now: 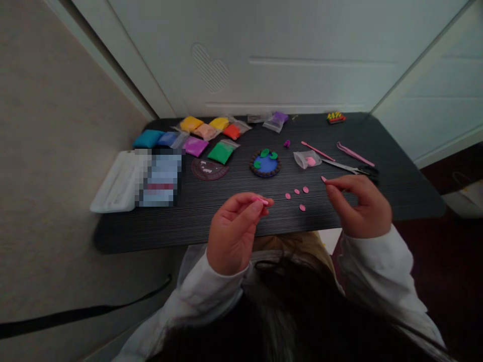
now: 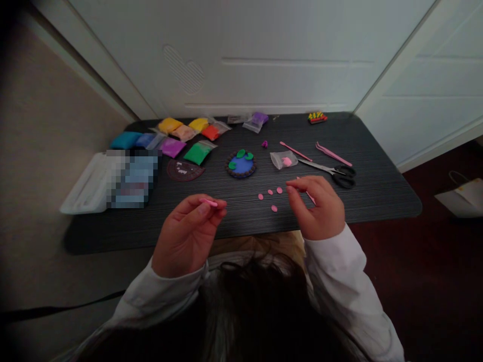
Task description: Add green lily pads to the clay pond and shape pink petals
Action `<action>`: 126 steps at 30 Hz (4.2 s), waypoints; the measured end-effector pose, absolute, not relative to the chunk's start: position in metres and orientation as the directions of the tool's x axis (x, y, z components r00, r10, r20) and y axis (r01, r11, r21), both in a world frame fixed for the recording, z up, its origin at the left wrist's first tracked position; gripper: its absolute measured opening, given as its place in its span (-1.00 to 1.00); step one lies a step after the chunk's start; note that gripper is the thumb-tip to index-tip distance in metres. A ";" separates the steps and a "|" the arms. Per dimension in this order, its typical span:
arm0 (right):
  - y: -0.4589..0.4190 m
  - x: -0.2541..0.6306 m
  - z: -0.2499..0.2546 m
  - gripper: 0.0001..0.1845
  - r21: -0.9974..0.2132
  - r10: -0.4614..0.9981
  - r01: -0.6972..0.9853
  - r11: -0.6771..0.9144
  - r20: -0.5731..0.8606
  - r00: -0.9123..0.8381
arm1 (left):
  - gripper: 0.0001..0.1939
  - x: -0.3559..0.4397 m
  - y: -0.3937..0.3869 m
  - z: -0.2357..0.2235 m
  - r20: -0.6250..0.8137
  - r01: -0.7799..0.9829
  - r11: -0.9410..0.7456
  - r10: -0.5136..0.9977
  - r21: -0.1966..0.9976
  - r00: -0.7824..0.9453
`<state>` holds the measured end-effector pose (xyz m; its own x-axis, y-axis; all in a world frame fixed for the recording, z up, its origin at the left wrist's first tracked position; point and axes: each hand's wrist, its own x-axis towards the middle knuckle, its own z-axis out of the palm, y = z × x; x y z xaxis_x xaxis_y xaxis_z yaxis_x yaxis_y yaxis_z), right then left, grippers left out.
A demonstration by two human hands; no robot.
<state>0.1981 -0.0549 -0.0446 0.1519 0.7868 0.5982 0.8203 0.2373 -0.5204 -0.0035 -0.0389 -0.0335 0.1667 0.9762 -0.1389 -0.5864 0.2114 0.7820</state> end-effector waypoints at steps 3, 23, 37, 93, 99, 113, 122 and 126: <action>-0.046 0.204 -0.063 -0.87 -0.429 0.858 0.871 0.239 0.514 0.018 | -0.93 -0.003 -0.039 -0.036 -0.141 -0.588 0.221 0.974 0.778 0.179; -0.021 0.187 -0.080 -0.76 -0.176 0.960 0.975 0.134 0.268 -0.084 | -0.93 -0.004 -0.037 -0.043 -0.118 -0.554 0.238 0.963 0.798 0.244; -0.024 0.184 -0.069 -0.88 -0.484 0.961 0.845 0.227 0.250 -0.116 | -0.93 -0.003 -0.037 -0.045 -0.098 -0.514 0.214 0.965 0.831 0.243; -0.071 0.136 -0.021 -0.95 -0.998 0.994 -0.026 0.055 0.052 0.091 | -0.89 0.004 -0.053 -0.036 -0.027 -0.378 0.129 0.965 0.917 0.262; -0.070 0.135 -0.021 -0.94 -0.998 0.998 -0.038 0.053 0.052 0.046 | -0.91 0.003 -0.052 -0.037 -0.091 -0.410 0.200 0.958 0.890 0.270; -0.072 0.137 -0.015 -0.93 -0.999 0.999 0.027 0.042 0.043 0.015 | -0.89 0.004 -0.053 -0.034 0.026 -0.351 0.055 0.975 0.935 0.221; -0.072 0.134 -0.018 -0.94 -0.998 0.998 0.007 0.055 0.055 -0.001 | -0.88 0.004 -0.053 -0.033 0.055 -0.327 0.014 0.978 0.945 0.203; -0.072 0.134 -0.020 -0.93 -0.997 0.997 0.006 0.073 0.073 -0.003 | -0.89 0.005 -0.053 -0.035 0.031 -0.354 0.042 0.980 0.934 0.197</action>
<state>0.1339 -0.0720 -0.0201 -0.0031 0.9973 0.0730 0.0057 0.0730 -0.9973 0.0051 -0.0526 -0.0346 0.1966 0.9800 0.0307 -0.3536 0.0416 0.9345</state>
